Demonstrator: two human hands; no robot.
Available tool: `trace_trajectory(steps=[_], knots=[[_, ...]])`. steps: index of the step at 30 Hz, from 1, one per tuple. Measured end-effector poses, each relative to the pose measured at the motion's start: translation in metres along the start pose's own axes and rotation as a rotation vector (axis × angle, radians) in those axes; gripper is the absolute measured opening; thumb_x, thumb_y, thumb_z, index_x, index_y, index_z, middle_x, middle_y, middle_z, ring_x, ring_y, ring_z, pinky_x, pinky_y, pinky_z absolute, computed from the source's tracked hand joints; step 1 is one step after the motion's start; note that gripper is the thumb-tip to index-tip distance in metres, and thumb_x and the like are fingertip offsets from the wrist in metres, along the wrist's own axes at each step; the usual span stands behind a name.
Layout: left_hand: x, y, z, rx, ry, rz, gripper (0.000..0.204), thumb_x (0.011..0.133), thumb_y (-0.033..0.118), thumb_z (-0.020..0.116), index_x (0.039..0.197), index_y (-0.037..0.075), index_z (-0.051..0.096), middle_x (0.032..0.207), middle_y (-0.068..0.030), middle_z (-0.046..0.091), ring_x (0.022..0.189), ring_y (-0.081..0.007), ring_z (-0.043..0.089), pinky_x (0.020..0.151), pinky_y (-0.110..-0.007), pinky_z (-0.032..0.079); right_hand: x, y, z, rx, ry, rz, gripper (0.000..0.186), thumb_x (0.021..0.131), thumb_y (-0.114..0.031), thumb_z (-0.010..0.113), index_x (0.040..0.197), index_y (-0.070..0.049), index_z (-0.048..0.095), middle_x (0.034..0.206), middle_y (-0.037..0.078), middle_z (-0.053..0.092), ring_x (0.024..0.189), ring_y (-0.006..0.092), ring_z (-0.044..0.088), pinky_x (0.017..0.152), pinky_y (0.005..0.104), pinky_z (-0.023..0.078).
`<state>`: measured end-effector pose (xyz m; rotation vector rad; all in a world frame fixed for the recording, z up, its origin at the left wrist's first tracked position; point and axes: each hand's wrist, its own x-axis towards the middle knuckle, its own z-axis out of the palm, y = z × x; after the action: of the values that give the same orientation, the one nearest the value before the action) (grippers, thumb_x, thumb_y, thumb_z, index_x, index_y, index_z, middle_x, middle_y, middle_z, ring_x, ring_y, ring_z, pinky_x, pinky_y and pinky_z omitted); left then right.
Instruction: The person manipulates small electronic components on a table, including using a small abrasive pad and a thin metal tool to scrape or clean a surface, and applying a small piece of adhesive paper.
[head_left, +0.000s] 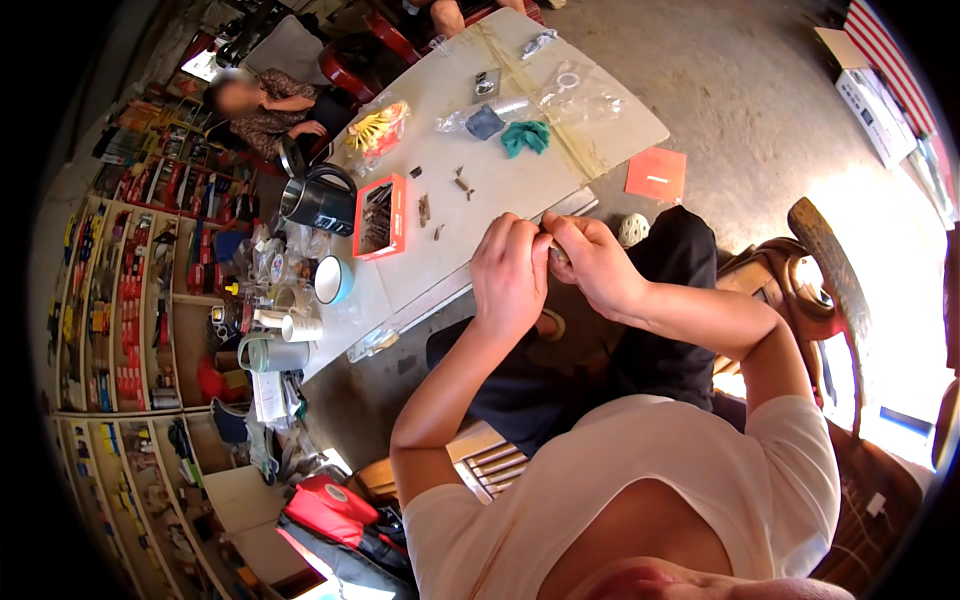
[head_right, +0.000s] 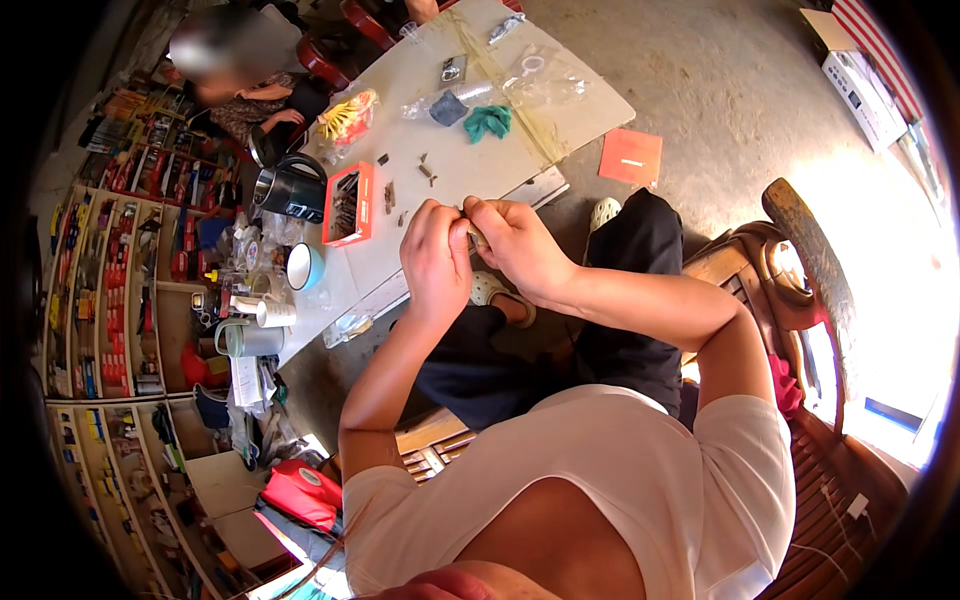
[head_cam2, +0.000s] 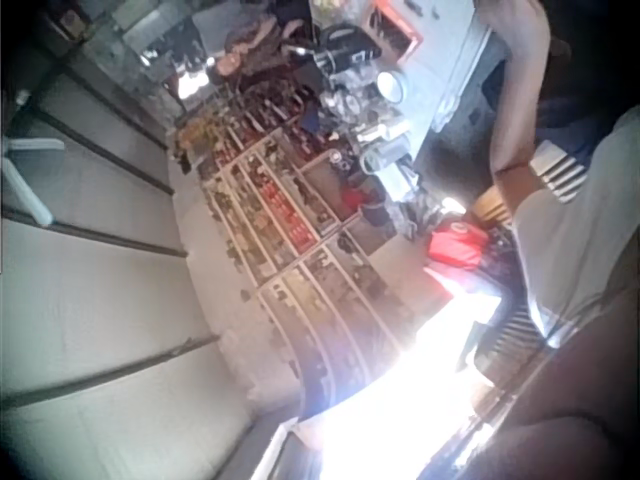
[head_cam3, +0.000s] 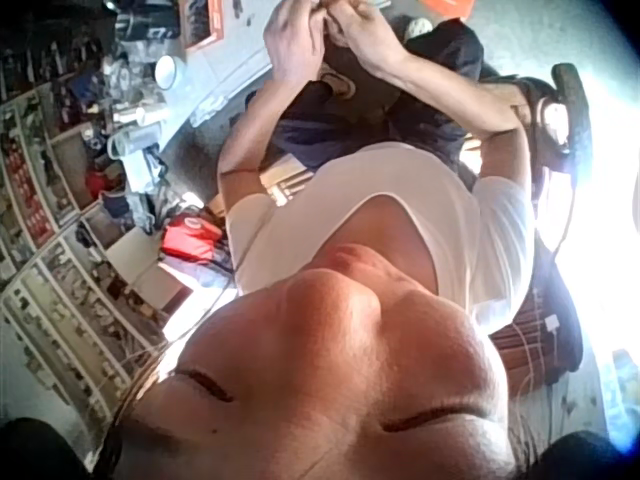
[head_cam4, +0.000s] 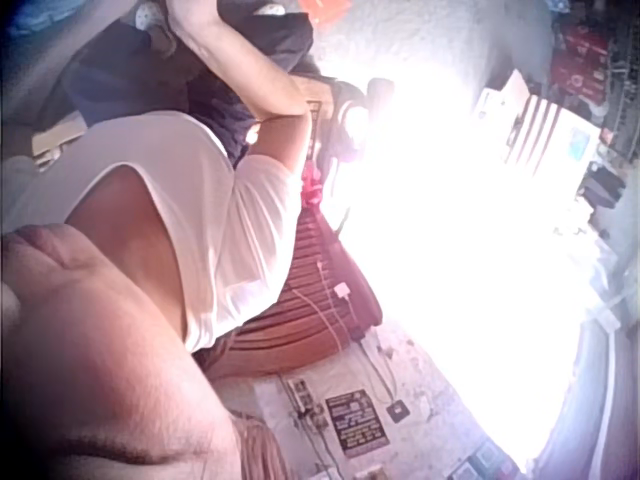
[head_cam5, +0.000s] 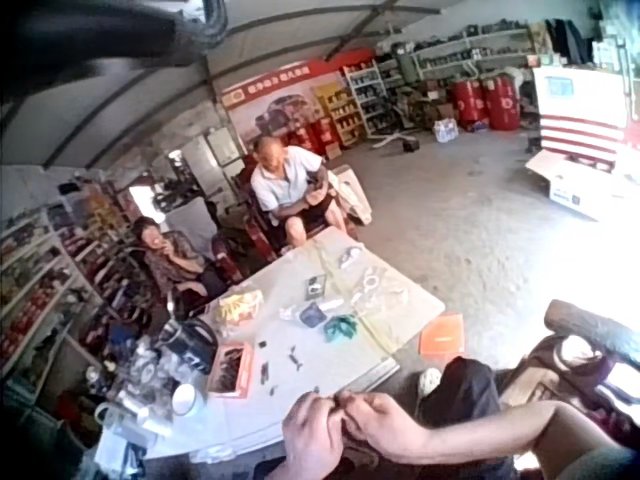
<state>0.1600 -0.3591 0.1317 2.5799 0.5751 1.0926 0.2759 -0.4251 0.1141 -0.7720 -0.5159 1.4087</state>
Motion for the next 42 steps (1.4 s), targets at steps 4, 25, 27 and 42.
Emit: trace_trajectory(steps=[4, 25, 27, 42], knots=[[-0.004, -0.001, -0.001, -0.643, -0.114, -0.547, 0.030, 0.100, 0.026, 0.043, 0.077, 0.006, 0.045, 0.063, -0.0010, 0.038, 0.050, -0.0151, 0.037, 0.045, -0.029, 0.031, 0.019, 0.002, -0.016, -0.902, 0.005, -0.908, 0.026, 0.091, -0.012, 0.053, 0.067, -0.003, 0.050, 0.058, 0.009, 0.044, 0.053, 0.0222, 0.047, 0.050, 0.0334, 0.041], [-0.009, -0.015, 0.022, -0.604, 0.044, -0.492, 0.039, 0.099, 0.036, 0.046, 0.075, 0.005, 0.048, 0.060, 0.0013, 0.040, 0.054, -0.0101, 0.041, 0.051, -0.028, 0.036, 0.032, 0.002, -0.024, -1.110, 0.039, -0.905, 0.028, 0.094, -0.012, 0.050, 0.068, 0.000, 0.048, 0.058, 0.011, 0.045, 0.052, 0.0262, 0.046, 0.050, 0.0367, 0.038], [0.010, -0.010, 0.010, -1.272, -0.274, -0.977, 0.043, 0.099, 0.040, 0.045, 0.068, 0.011, 0.040, 0.058, 0.0077, 0.032, 0.048, -0.0051, 0.029, 0.043, -0.024, 0.028, 0.033, -0.021, -0.027, -1.296, -0.055, -1.119, 0.025, 0.091, -0.007, 0.051, 0.068, 0.000, 0.047, 0.060, 0.013, 0.045, 0.053, 0.0300, 0.045, 0.050, 0.0374, 0.037], [0.005, -0.017, 0.019, -0.594, 0.083, -0.415, 0.034, 0.099, 0.026, 0.047, 0.071, 0.006, 0.047, 0.060, -0.0025, 0.034, 0.056, -0.0168, 0.039, 0.055, -0.030, 0.036, 0.034, -0.009, -0.023, -0.858, 0.012, -0.544, 0.034, 0.099, -0.020, 0.045, 0.069, -0.004, 0.046, 0.056, -0.003, 0.038, 0.050, 0.0093, 0.038, 0.047, 0.0280, 0.031]])
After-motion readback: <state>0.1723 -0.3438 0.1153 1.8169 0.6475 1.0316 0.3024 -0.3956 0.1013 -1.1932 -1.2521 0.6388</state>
